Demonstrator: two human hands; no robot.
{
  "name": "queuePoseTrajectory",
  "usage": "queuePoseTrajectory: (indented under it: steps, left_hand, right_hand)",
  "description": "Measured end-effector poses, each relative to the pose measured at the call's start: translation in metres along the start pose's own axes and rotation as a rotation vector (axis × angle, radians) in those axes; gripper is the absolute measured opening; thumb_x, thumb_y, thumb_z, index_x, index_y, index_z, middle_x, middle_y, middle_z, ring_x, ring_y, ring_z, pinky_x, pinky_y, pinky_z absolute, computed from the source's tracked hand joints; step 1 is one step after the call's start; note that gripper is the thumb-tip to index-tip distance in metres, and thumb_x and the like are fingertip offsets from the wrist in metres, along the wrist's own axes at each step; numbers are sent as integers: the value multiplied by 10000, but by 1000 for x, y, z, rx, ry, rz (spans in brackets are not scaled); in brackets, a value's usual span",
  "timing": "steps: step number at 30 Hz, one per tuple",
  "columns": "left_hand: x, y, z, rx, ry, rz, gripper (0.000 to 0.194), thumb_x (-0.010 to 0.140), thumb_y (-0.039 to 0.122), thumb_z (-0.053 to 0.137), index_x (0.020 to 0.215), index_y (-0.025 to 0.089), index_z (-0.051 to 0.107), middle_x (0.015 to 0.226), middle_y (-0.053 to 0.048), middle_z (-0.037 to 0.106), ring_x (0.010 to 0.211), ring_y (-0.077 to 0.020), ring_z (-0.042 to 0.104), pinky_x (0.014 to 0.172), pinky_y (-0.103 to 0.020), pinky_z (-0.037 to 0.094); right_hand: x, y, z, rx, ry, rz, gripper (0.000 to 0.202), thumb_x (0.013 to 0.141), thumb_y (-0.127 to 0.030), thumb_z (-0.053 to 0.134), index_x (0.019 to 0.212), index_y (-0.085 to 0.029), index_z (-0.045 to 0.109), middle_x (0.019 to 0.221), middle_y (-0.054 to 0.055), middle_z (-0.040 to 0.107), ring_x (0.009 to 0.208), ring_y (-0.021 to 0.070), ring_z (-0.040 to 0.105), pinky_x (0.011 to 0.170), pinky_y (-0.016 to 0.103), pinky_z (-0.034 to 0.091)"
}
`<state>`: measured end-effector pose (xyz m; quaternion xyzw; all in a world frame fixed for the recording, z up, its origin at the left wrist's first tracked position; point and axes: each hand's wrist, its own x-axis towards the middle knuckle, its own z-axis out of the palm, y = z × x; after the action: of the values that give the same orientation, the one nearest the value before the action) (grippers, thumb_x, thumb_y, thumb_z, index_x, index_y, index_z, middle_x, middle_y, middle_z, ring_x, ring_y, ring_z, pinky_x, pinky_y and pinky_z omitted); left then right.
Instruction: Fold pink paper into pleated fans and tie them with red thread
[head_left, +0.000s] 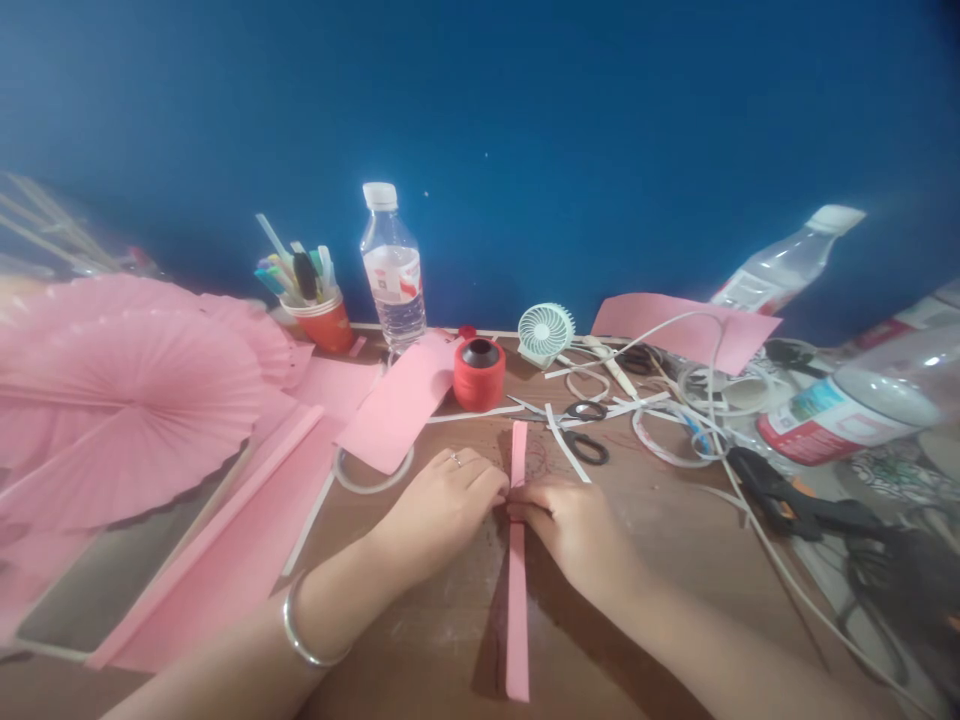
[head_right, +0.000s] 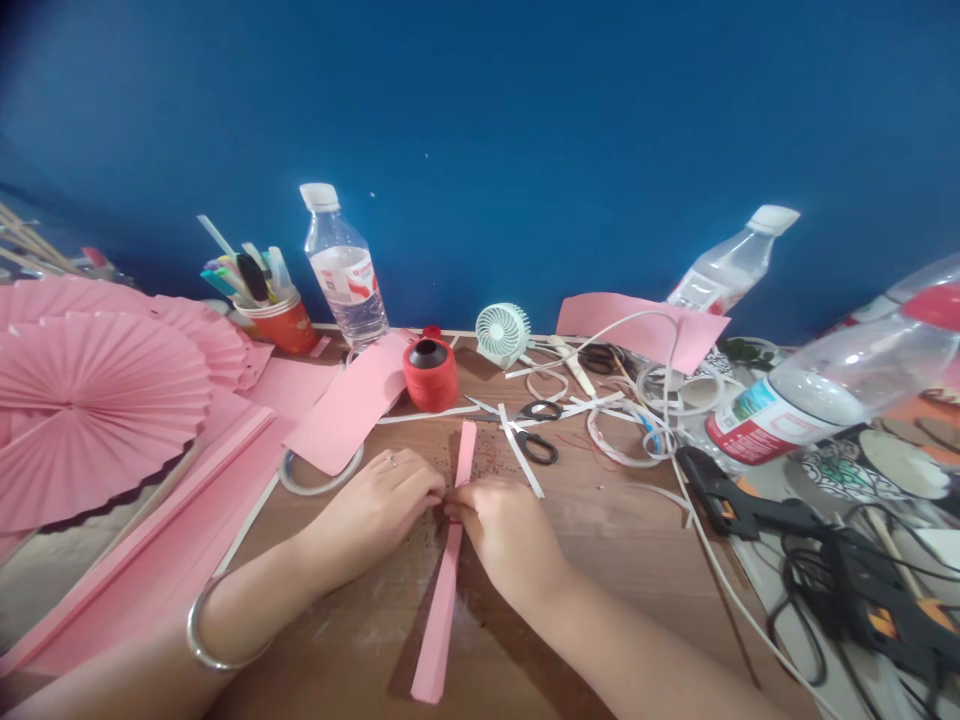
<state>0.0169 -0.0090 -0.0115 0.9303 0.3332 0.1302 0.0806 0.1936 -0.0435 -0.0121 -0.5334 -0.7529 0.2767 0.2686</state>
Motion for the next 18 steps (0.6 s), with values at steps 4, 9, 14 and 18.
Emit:
queuePoseTrajectory:
  steps: [4,9,14,18]
  left_hand:
    - [0,1,2,-79,51,-11,137,880,178,385,880,171,521,836,-31,574,788,-175,499,720,-330,368]
    - [2,6,1,-127,74,-12,140,868,169,397,860,172,537,820,-32,588,784,-173,521,713,-324,388]
    - [2,11,-7,-334,79,-155,121,840,146,426,847,181,541,821,-12,602,782,-153,533,731,-309,421]
    - [-1,3,-10,-636,119,-337,209,791,53,384,823,188,540,768,21,591,699,-104,542,654,-236,451]
  right_hand:
    - [-3,-1,1,-72,-33,-45,205,836,-152,490,799,-225,678,815,-4,682,793,150,599,713,241,416]
    - [-6,-1,2,-186,-25,-76,232,866,-183,429,826,-201,657,793,25,663,769,159,590,692,255,421]
    - [-8,3,6,-286,-5,-207,210,857,-137,424,870,-177,629,806,43,645,771,166,563,698,265,418]
    - [-9,8,8,-400,2,-453,204,852,-120,417,878,-152,617,795,66,640,771,170,549,700,267,431]
